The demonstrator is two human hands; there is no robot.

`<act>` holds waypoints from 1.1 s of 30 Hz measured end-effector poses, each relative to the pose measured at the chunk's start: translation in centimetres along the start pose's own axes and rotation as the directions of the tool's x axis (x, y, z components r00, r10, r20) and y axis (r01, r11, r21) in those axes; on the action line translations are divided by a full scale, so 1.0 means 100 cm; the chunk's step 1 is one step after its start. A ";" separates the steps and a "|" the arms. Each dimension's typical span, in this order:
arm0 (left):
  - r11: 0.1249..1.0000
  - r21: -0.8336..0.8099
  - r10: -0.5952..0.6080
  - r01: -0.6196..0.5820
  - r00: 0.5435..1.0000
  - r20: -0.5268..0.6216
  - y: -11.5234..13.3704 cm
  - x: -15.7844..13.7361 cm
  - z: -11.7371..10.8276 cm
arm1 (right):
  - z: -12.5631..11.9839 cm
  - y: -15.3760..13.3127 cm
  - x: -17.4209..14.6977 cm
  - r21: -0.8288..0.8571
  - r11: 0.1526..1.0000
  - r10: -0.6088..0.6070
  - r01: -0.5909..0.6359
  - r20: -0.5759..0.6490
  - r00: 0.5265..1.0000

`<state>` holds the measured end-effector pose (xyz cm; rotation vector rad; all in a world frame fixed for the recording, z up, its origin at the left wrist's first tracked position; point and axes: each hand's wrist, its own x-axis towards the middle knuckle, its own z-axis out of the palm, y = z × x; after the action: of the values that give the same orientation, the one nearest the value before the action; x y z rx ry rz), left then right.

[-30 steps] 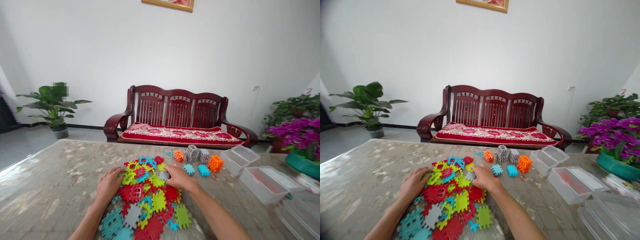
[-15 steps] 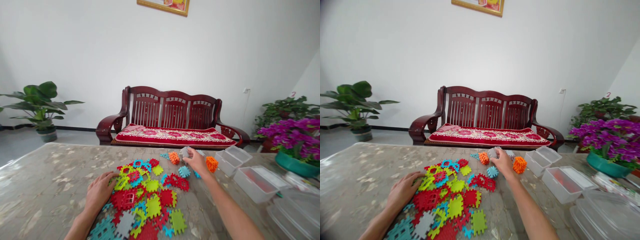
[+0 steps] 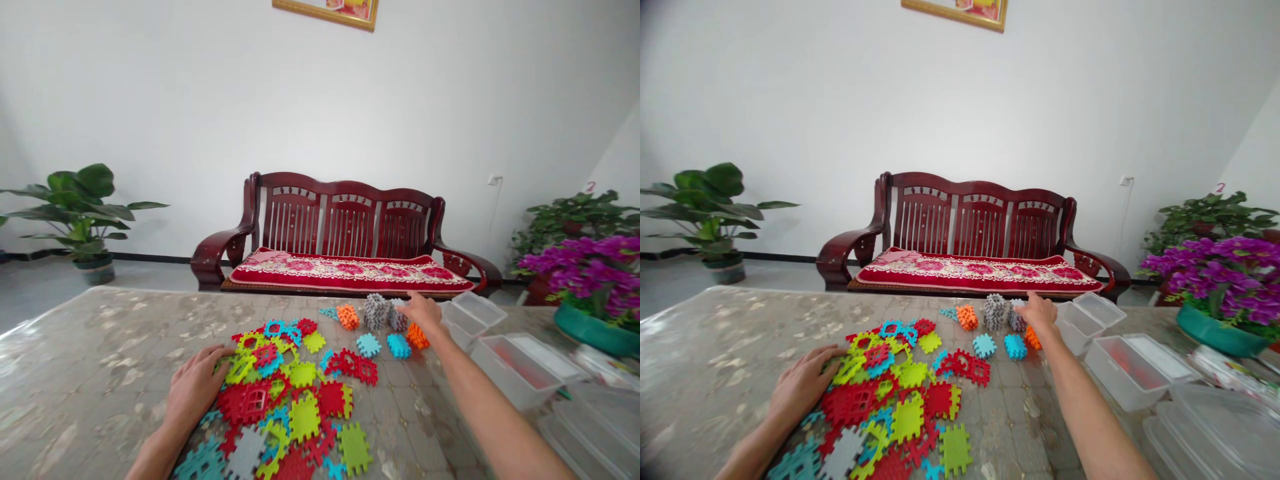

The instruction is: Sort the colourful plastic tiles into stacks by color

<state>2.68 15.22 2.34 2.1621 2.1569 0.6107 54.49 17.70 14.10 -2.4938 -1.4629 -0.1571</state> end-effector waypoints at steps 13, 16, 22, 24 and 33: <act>0.998 -0.049 -0.030 0.031 0.999 0.031 0.010 -0.004 -0.009 | 0.048 -0.050 -0.182 0.494 0.713 -0.533 0.498 -0.079 0.842; 0.996 -0.084 -0.024 0.027 0.999 0.032 0.010 -0.004 -0.010 | 0.058 -0.062 -0.200 0.465 0.719 -0.573 0.516 -0.023 0.819; 0.990 -0.138 0.032 -0.026 0.999 0.042 0.019 -0.006 -0.010 | 0.071 -0.096 -0.206 0.546 0.647 -0.609 0.532 -0.051 0.792; 0.981 -0.187 0.057 -0.047 0.997 0.050 0.023 -0.008 -0.008 | 0.073 -0.103 -0.204 0.640 0.563 -0.638 0.524 -0.067 0.767; 0.925 -0.342 0.179 -0.168 0.984 0.003 0.028 0.005 -0.003 | 0.085 -0.082 -0.206 0.681 0.587 -0.470 0.438 -0.153 0.869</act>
<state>5.25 15.50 3.57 2.1623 1.6983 0.8768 36.93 6.42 2.78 -1.4846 -1.7340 0.3221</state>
